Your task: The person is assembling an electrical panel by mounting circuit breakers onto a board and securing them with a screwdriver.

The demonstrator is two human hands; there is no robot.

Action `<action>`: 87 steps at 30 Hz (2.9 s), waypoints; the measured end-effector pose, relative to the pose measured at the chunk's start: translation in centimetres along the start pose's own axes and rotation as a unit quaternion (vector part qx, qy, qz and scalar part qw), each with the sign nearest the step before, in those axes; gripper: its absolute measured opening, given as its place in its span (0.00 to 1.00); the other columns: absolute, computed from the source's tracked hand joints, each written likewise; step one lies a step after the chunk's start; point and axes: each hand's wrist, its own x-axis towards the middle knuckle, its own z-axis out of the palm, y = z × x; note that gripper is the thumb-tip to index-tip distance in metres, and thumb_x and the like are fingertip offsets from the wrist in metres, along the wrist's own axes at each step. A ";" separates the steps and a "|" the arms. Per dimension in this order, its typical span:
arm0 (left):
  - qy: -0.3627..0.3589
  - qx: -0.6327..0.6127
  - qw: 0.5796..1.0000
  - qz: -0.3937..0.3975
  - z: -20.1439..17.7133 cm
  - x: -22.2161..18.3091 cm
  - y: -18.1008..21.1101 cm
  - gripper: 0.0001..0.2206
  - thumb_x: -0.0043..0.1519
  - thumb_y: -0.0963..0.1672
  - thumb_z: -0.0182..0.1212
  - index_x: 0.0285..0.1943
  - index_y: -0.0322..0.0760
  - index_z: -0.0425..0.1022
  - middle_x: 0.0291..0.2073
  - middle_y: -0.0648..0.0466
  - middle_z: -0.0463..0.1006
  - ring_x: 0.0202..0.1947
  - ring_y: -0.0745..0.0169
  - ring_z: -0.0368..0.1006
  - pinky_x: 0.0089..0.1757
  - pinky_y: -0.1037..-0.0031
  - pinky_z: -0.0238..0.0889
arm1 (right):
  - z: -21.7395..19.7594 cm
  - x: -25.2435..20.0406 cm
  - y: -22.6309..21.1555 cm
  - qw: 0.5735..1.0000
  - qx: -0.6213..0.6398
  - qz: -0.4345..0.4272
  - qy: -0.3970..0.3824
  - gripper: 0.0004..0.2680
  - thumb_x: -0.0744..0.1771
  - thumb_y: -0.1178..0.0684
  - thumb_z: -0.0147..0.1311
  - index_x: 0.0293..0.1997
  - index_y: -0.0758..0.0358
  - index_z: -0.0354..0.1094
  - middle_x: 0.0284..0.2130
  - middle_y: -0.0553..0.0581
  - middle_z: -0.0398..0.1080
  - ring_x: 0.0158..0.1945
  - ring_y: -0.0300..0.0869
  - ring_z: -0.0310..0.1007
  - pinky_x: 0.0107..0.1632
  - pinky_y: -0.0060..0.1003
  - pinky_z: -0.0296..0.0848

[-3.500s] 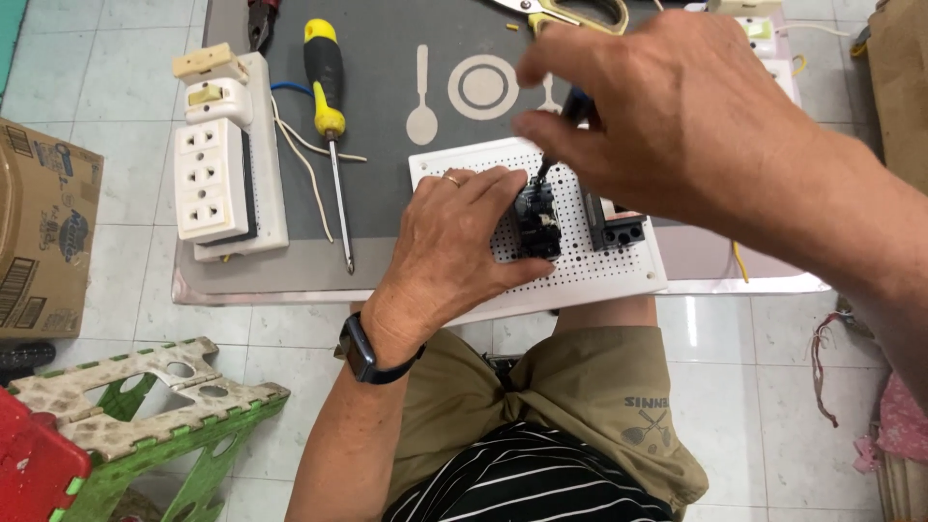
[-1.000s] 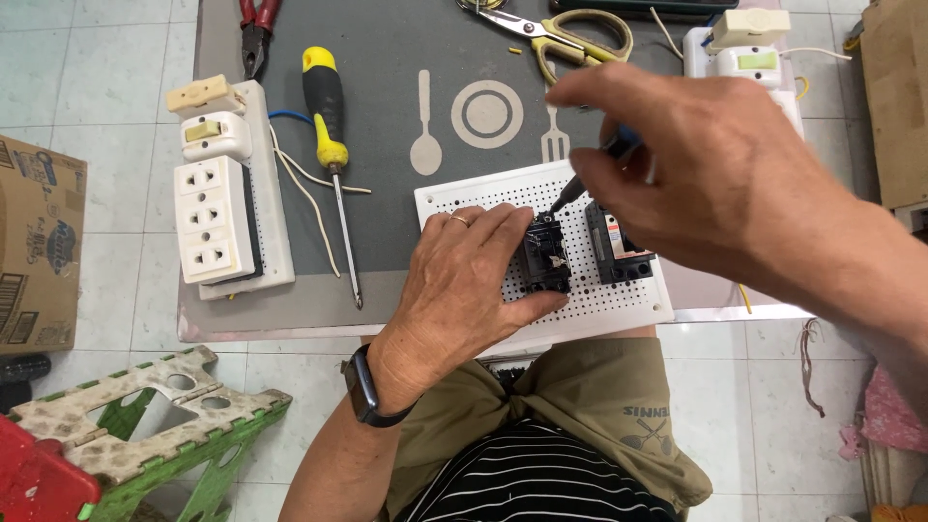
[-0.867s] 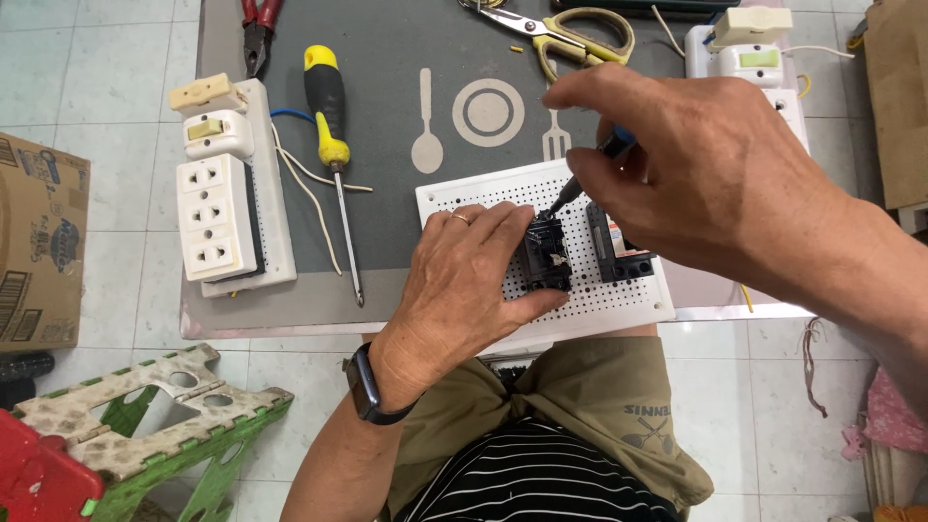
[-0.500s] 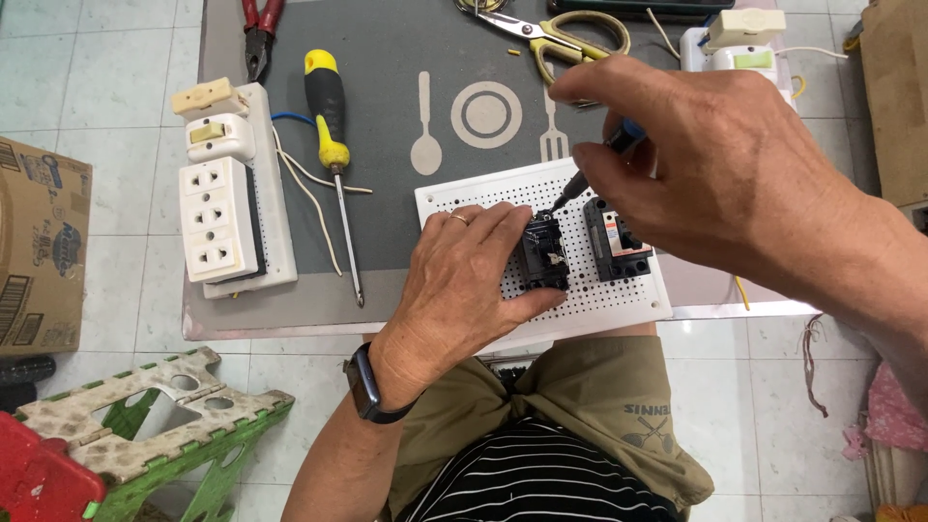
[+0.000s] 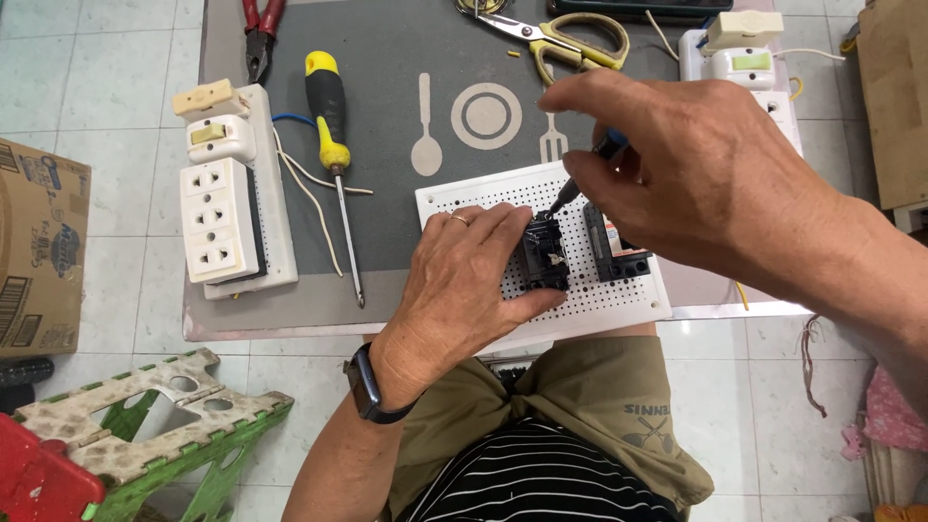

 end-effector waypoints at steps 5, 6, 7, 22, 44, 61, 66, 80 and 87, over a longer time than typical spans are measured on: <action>-0.017 0.003 1.000 -0.006 -0.2 0.1 0.1 0.33 0.48 0.55 0.74 0.55 0.33 0.68 0.49 0.47 0.75 0.49 0.43 0.70 0.48 0.56 0.59 | -0.5 0.0 -0.1 1.000 0.002 -0.003 0.004 0.13 0.66 0.58 0.55 0.58 0.61 0.67 0.25 0.56 0.73 0.25 0.50 0.72 0.29 0.49 0.69; -0.018 0.007 1.000 -0.005 -0.2 0.1 0.0 0.33 0.48 0.56 0.74 0.55 0.33 0.68 0.49 0.47 0.75 0.48 0.43 0.70 0.48 0.56 0.59 | -0.7 0.1 -0.2 1.000 0.004 0.005 0.000 0.13 0.66 0.58 0.54 0.57 0.61 0.67 0.25 0.56 0.73 0.24 0.50 0.72 0.30 0.49 0.69; -0.018 0.007 1.000 -0.005 -0.1 0.1 0.0 0.33 0.48 0.56 0.74 0.55 0.33 0.68 0.49 0.47 0.75 0.48 0.43 0.70 0.48 0.56 0.59 | -0.7 0.1 -0.2 1.000 0.005 0.005 0.001 0.13 0.66 0.58 0.54 0.57 0.61 0.67 0.25 0.56 0.73 0.24 0.50 0.72 0.30 0.49 0.69; -0.079 -0.040 0.994 -0.066 -2.8 3.5 -0.8 0.27 0.59 0.52 0.63 0.61 0.31 0.66 0.51 0.42 0.76 0.51 0.45 0.72 0.49 0.51 0.61 | -2.3 -0.1 -0.3 0.999 -0.018 0.007 0.027 0.12 0.69 0.55 0.56 0.59 0.61 0.67 0.34 0.54 0.76 0.27 0.50 0.73 0.35 0.50 0.69; 0.075 0.059 0.995 -0.009 5.3 21.2 -18.4 0.05 0.52 0.40 0.62 0.23 0.38 0.72 0.19 0.51 0.73 0.22 0.54 0.67 0.27 0.62 0.58 | 1.0 -10.2 3.6 0.939 0.222 0.178 0.195 0.15 0.69 0.62 0.54 0.62 0.76 0.58 0.32 0.65 0.67 0.35 0.47 0.72 0.39 0.36 0.73; -0.145 -0.151 0.974 -0.088 -4.8 0.9 -1.2 0.34 0.56 0.52 0.64 0.68 0.35 0.57 0.67 0.39 0.59 0.69 0.43 0.53 0.63 0.51 0.48 | 2.6 -13.9 0.9 0.916 0.231 0.230 0.234 0.10 0.77 0.67 0.46 0.69 0.77 0.57 0.34 0.65 0.63 0.35 0.44 0.61 0.42 0.37 0.59; 0.034 -0.161 0.986 0.024 0.2 -2.3 -2.0 0.30 0.58 0.52 0.68 0.64 0.33 0.65 0.61 0.47 0.68 0.64 0.51 0.65 0.62 0.58 0.59 | 2.5 -10.8 -0.9 0.959 0.190 0.069 0.198 0.09 0.75 0.74 0.49 0.63 0.83 0.57 0.20 0.59 0.53 0.22 0.42 0.47 0.35 0.38 0.52; 0.030 -0.215 0.976 0.030 -0.6 -2.9 -2.0 0.29 0.61 0.51 0.65 0.67 0.36 0.61 0.64 0.45 0.66 0.67 0.47 0.63 0.65 0.56 0.58 | 3.0 -8.6 -2.5 0.992 -0.044 0.029 0.111 0.09 0.72 0.59 0.54 0.60 0.63 0.70 0.37 0.51 0.74 0.21 0.41 0.67 0.27 0.41 0.62; 0.057 -0.218 0.974 0.017 -0.3 -3.1 -2.3 0.27 0.63 0.51 0.62 0.66 0.33 0.62 0.62 0.43 0.68 0.66 0.46 0.64 0.65 0.55 0.60 | 1.2 -5.6 -3.4 0.997 -0.070 -0.035 -0.001 0.14 0.68 0.59 0.51 0.62 0.59 0.65 0.28 0.52 0.73 0.21 0.51 0.68 0.25 0.49 0.62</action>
